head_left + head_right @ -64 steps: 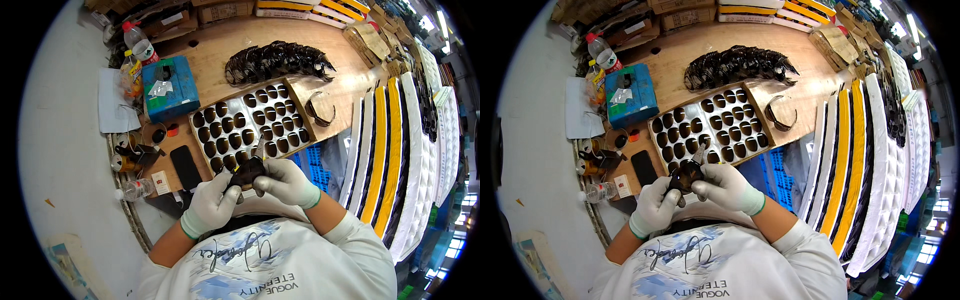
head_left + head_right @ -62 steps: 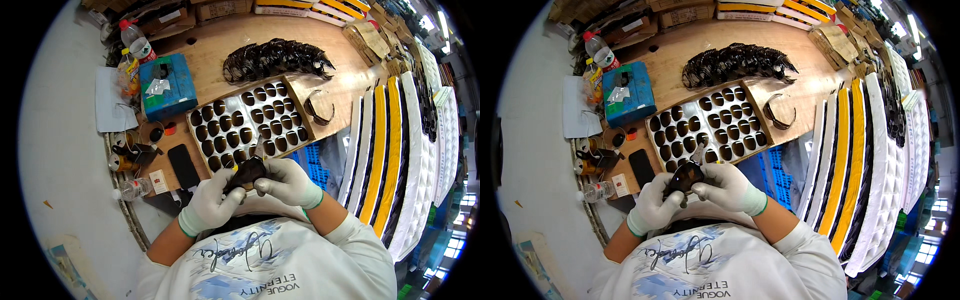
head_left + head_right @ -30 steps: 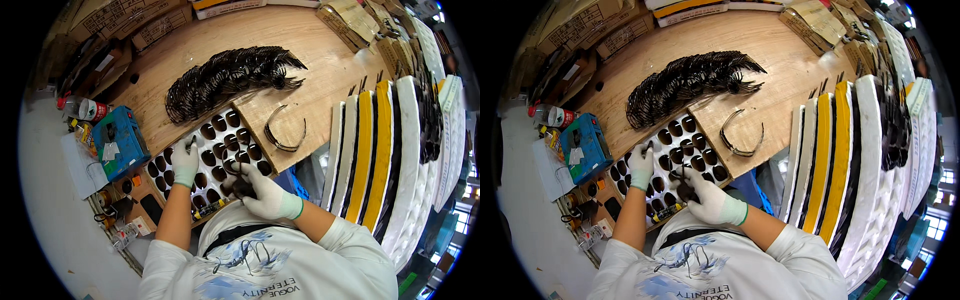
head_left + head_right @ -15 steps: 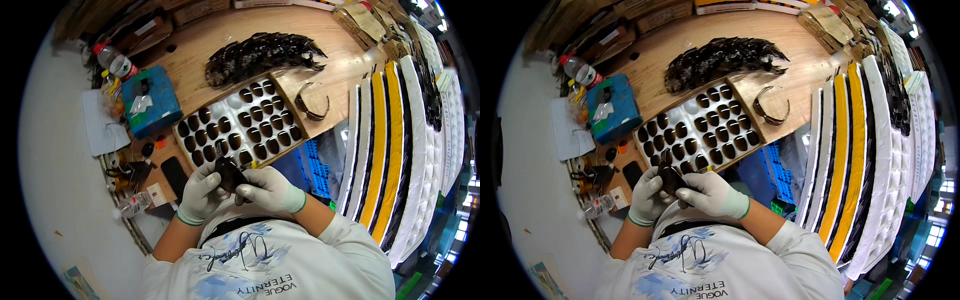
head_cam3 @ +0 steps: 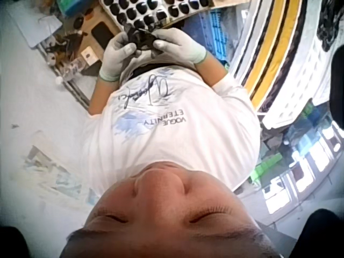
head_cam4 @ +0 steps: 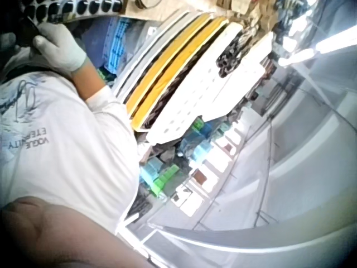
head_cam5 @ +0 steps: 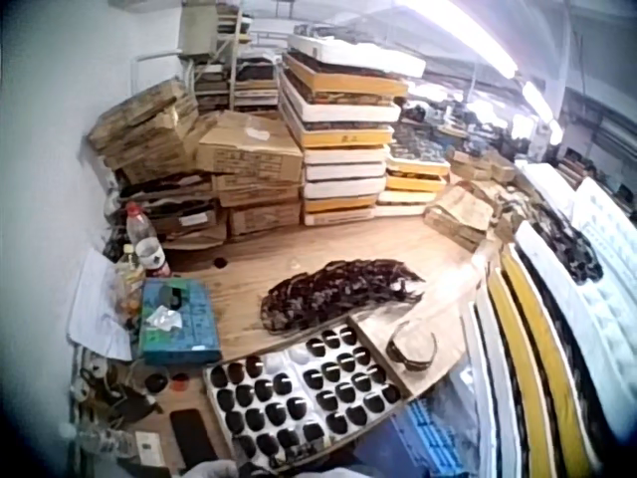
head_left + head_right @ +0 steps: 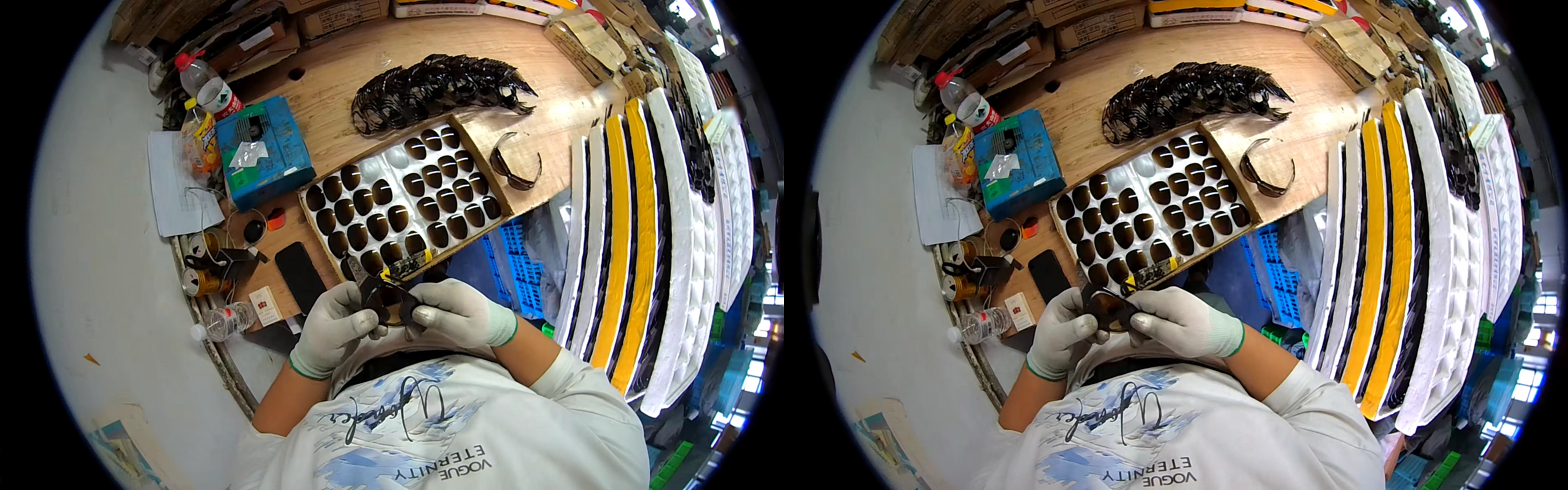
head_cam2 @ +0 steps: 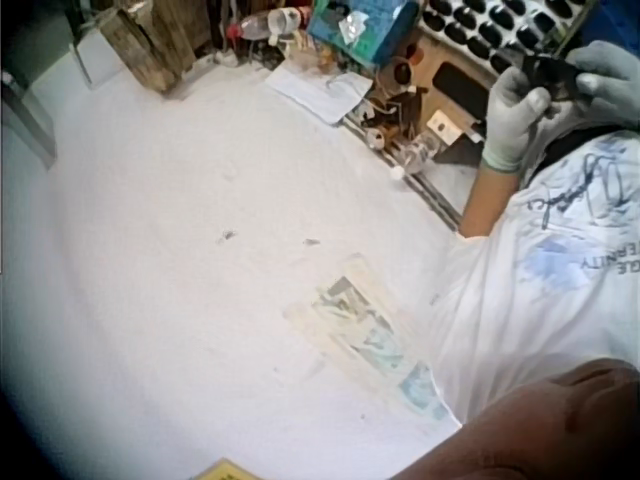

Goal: The person assembles sunglasses by inserting lenses into frames one at a time. They pick up a lens, fit it into a frame, and place the completed pair into a tray, repeating this process throughout the clip.

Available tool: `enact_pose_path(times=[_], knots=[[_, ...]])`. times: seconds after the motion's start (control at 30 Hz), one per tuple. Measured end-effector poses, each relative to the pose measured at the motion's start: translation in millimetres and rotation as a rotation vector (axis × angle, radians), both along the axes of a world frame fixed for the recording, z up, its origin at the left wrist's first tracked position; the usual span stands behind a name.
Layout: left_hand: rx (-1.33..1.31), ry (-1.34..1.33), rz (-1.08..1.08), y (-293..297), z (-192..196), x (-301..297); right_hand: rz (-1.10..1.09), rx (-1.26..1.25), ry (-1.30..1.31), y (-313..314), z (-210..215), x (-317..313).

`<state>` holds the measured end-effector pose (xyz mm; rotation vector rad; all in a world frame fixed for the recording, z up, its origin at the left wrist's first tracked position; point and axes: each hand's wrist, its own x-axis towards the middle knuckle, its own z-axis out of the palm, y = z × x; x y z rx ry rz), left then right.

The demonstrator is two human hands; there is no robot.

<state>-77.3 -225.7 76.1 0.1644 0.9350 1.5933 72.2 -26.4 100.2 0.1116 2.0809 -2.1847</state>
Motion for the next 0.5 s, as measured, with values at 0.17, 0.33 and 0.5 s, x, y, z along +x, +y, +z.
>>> enact_pose_path(times=[0.17, 0.33, 0.5], knots=[[0.004, 0.061, 0.129, 2, -5, 11, -0.141, 0.25, 0.075, -14, -2, 2], [-0.1, 0.534, 0.086, 11, -10, 14, -0.349, 0.433, 0.198, -23, -11, 11], [-0.107, 0.48, 0.173, 21, 13, 20, -0.165, 0.544, 0.129, -16, -2, 7]])
